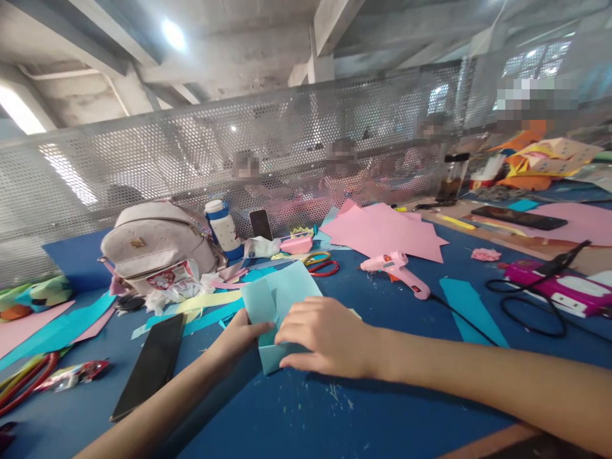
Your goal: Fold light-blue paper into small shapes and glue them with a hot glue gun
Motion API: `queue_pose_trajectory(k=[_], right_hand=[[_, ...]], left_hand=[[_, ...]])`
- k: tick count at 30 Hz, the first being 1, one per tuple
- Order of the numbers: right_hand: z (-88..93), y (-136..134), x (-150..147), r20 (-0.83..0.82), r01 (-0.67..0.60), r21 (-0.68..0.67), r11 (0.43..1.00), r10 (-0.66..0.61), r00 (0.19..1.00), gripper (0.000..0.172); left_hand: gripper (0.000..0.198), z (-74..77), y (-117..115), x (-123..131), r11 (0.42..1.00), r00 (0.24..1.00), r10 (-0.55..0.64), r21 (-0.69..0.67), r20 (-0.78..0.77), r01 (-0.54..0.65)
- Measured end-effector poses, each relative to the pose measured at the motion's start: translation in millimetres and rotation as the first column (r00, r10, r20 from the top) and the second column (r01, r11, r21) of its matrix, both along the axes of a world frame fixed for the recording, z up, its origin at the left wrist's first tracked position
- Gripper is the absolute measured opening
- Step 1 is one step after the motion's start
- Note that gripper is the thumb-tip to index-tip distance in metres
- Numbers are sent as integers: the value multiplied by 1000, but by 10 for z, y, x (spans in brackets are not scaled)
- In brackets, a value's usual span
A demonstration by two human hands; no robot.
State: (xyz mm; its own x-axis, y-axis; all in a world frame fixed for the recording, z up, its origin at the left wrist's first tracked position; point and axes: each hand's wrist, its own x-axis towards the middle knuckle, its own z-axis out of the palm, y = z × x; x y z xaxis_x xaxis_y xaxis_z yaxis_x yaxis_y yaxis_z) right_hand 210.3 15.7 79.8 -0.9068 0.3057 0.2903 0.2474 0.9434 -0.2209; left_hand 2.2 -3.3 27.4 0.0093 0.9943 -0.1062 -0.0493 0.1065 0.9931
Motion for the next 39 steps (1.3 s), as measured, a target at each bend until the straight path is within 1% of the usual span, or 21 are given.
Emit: queue_pose_trajectory(k=[2,6,8,10,16,19,22,25,28,33,36,39], right_hand=[[-56,-57,-124,51,57,18,998,-57,997,32],[-111,-31,-336,166,123,-3,992,-121,979,19],[-110,5,-399,218,145,-27,989,-136,966,18],[-117,38,-428,230,148,-67,987,-130,964,19],[-193,116,-413,189,81,-189,979,-45,981,18],[-203,140,-407,177,46,-198,979,-11,984,14],[-196,155,-400,168,19,-191,981,14,986,15],[-186,167,-380,172,-3,-191,982,36,984,16],[-179,178,-355,196,-33,-195,980,72,978,13],[-183,196,-337,237,-89,-168,982,128,963,15],[-182,201,-336,255,-97,-161,982,136,957,16],[-167,210,-337,271,-88,-169,982,132,953,16]], left_hand=[[8,36,-12,-8,998,998,-70,8,6,70],[15,47,-49,29,997,996,-79,28,42,78],[17,33,-72,52,997,995,-81,20,50,80],[17,23,-90,63,997,995,-82,12,58,81],[21,21,-84,48,991,981,-134,-4,144,136],[21,-8,-62,37,988,969,-149,-18,198,155],[16,-57,-54,32,988,965,-144,-22,220,152],[13,-92,-55,36,988,964,-151,-5,217,156],[13,-107,-49,40,986,966,-166,11,200,167],[10,-149,-23,18,984,971,-180,33,158,177],[8,-171,-14,2,980,971,-197,36,138,194],[8,-161,-20,1,978,970,-206,35,125,204]])
